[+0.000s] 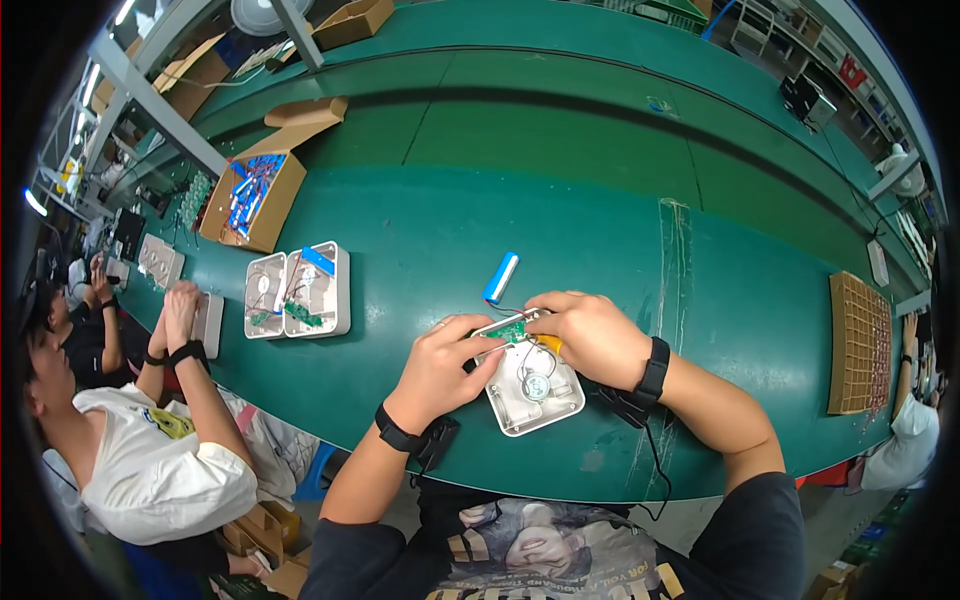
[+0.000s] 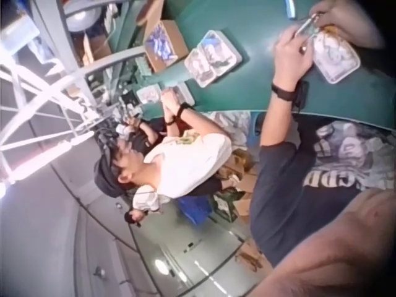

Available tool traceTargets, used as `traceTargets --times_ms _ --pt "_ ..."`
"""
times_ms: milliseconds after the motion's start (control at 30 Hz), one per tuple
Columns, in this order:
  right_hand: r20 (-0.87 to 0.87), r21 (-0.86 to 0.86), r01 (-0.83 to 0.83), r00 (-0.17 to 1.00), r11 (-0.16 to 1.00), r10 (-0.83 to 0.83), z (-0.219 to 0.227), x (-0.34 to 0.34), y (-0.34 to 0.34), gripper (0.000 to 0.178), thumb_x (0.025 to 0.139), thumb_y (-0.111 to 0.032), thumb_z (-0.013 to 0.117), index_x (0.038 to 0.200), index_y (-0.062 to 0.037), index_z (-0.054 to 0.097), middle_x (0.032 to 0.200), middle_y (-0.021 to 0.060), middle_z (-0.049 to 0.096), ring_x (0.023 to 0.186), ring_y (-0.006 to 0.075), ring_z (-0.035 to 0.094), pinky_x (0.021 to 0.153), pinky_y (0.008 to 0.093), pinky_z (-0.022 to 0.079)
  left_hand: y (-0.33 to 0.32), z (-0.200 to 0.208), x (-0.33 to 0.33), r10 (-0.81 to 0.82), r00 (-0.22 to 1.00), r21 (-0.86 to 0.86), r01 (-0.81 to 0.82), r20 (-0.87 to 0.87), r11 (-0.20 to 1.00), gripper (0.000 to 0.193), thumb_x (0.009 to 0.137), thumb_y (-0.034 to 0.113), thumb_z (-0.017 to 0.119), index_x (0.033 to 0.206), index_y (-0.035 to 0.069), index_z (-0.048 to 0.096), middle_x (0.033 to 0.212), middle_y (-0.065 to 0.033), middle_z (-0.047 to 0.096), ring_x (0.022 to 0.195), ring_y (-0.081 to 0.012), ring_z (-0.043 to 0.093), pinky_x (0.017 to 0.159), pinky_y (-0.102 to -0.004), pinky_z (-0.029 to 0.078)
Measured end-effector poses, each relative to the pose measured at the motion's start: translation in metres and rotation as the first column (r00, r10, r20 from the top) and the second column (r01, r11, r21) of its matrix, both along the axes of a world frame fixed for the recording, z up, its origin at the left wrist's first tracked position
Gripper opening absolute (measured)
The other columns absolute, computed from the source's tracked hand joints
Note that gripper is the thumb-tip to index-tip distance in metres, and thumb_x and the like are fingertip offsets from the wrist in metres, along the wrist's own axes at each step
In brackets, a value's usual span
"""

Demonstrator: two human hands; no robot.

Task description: The person is assembling electronic components onto printed circuit boards at a factory workstation.

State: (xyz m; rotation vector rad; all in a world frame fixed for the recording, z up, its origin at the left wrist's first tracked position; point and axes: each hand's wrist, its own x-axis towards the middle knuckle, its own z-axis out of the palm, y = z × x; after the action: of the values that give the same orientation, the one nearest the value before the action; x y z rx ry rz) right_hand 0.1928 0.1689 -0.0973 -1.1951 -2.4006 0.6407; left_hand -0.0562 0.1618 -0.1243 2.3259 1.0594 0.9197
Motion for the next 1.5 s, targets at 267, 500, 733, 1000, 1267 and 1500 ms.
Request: traceTargets --times_ms 267,500,733,1000,1267,1500 --pt "0.224 -0.004 -0.018 0.974 1.000 0.019 0.016 -0.005 -0.005 0.023 0.084 -0.005 0.070 0.104 -0.0064 0.080 0.122 0.0127 0.073 0.100 0.0328 0.073 0.086 0.0423 0.060 -0.004 -0.010 0.002 -0.011 0.998 0.005 0.011 0.067 1.000 0.016 0.081 0.007 0.078 0.097 0.006 0.079 0.108 -0.0120 0.072 0.095 -0.0302 0.072 0.079 -0.0385 0.059" --pt "0.400 -0.004 -0.005 0.916 1.000 0.007 0.030 -0.017 -0.006 0.018 0.084 -0.004 0.069 0.099 -0.0077 0.078 0.116 0.0103 0.073 0.094 0.0304 0.073 0.079 0.0418 0.060 -0.002 -0.011 0.000 -0.050 0.996 -0.022 0.052 0.080 0.998 0.014 0.082 0.008 0.078 0.096 0.007 0.079 0.105 -0.0110 0.071 0.090 -0.0283 0.070 0.075 -0.0382 0.057" --pt "0.348 0.025 -0.025 0.938 0.999 0.015 0.023 -0.011 -0.006 0.017 0.082 -0.004 0.071 0.097 -0.0077 0.076 0.115 0.0082 0.073 0.094 0.0298 0.073 0.079 0.0413 0.060 -0.004 -0.016 0.000 -0.030 0.995 -0.005 0.031 0.099 1.000 0.012 0.082 0.009 0.079 0.095 0.008 0.079 0.102 -0.0098 0.071 0.089 -0.0278 0.069 0.075 -0.0383 0.056" --pt "0.116 0.408 -0.169 0.984 0.897 0.132 0.029 0.003 0.050 0.020 0.084 -0.007 0.073 0.104 -0.0062 0.074 0.112 0.0074 0.073 0.099 0.0300 0.072 0.084 0.0422 0.059 0.001 -0.019 0.002 -0.121 0.987 0.037 0.118 0.103 0.992 0.009 0.082 0.009 0.078 0.091 0.007 0.078 0.101 -0.0099 0.071 0.088 -0.0291 0.067 0.077 -0.0388 0.056" --pt "0.392 0.118 -0.298 0.890 0.947 0.232 0.019 -0.001 0.080 0.030 0.087 -0.011 0.075 0.117 -0.0065 0.072 0.101 0.0081 0.073 0.092 0.0302 0.070 0.078 0.0412 0.056 -0.003 -0.018 -0.006 -0.033 0.989 0.032 0.029 0.145 0.999 0.007 0.082 0.009 0.078 0.087 0.005 0.076 0.096 -0.0110 0.068 0.084 -0.0301 0.065 0.074 -0.0414 0.054" --pt "0.219 -0.353 0.022 0.974 0.935 0.060 0.033 0.028 0.059 0.030 0.088 -0.013 0.076 0.118 -0.0072 0.073 0.102 0.0106 0.071 0.087 0.0296 0.068 0.075 0.0385 0.055 -0.001 -0.017 -0.011 0.162 0.976 0.034 -0.169 0.144 0.985 0.008 0.080 0.007 0.077 0.084 0.001 0.074 0.093 -0.0117 0.064 0.082 -0.0298 0.064 0.071 -0.0417 0.053"
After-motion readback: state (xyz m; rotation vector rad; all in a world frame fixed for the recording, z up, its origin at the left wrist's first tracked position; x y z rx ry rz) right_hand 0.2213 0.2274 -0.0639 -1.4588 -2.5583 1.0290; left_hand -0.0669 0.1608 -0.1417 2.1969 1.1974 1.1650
